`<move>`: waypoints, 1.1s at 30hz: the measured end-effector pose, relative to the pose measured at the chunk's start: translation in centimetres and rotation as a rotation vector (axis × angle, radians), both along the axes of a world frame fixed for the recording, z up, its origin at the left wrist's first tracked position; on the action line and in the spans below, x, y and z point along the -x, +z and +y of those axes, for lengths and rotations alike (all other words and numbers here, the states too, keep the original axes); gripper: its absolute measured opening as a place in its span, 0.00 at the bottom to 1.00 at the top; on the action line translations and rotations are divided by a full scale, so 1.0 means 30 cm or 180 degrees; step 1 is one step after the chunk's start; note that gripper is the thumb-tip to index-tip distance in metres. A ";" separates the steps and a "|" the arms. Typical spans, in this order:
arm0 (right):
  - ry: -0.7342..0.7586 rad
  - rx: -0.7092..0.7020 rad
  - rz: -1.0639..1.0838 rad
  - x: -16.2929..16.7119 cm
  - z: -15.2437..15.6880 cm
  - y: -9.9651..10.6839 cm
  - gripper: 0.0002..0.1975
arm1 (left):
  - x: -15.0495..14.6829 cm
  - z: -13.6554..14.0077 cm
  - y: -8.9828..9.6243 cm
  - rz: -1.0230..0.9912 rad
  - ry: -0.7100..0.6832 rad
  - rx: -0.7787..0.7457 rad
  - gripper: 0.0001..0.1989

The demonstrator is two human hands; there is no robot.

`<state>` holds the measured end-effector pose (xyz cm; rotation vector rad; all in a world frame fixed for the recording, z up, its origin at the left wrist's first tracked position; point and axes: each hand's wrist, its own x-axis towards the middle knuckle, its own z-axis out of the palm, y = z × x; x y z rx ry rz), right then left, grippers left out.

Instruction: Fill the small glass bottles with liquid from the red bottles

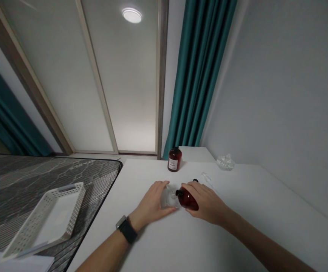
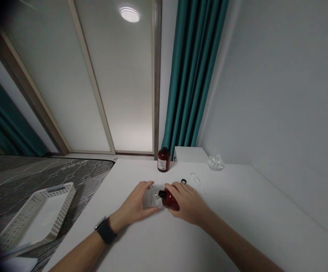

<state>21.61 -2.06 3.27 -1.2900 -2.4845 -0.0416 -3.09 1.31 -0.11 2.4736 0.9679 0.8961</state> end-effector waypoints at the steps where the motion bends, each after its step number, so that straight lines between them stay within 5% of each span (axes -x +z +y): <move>1: -0.0002 0.0007 -0.0024 -0.001 0.000 0.003 0.32 | -0.001 -0.001 -0.001 -0.0061 -0.0012 0.0041 0.39; 15: 0.0049 0.0024 -0.0160 -0.017 -0.003 0.034 0.33 | -0.014 -0.017 0.004 -0.0458 -0.0077 0.0419 0.34; 33: 0.0153 0.0109 -0.0342 -0.007 0.001 0.069 0.32 | -0.009 -0.014 -0.019 -0.0443 -0.0002 0.0594 0.39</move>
